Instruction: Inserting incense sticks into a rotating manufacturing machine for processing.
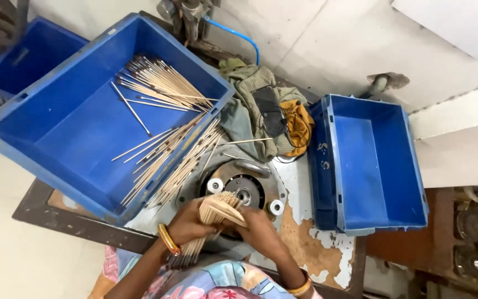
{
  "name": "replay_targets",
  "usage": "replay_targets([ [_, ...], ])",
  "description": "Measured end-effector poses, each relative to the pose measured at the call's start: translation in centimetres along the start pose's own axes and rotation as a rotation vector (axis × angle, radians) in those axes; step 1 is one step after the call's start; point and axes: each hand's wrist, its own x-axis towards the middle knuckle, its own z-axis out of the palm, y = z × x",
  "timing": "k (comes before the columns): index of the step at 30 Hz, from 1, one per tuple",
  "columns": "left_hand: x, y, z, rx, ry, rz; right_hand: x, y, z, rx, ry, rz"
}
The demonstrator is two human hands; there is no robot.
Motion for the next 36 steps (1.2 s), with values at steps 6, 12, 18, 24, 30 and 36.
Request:
replay_targets([
  [6,-1.0,-3.0,0.2,-0.114,0.371,-0.428,-0.4,3.0,-1.8,-0.184,0.436,-0.014],
  [12,-3.8,-5.1,-1.2,-0.633,0.448,-0.613,1.7,7.3,2.8,-0.291,0.270,0.111],
  [18,-2.9,-3.7,-0.3,-0.415,0.305,-0.477,0.8,1.7,0.9,0.044,0.387,0.009],
  [24,-0.1,-1.5,-0.3,0.252,0.005,0.137,-0.4,0.7,-0.7,0.092,0.022,-0.022],
  [30,-0.8,-2.3,-0.2,-0.215,0.241,-0.431,0.2,7.2,0.4,-0.262,0.394,0.107],
  [36,-4.3,-6.4,-1.8,-0.562,0.430,-0.757,1.8,6.7,2.6,-0.282,0.308,0.095],
])
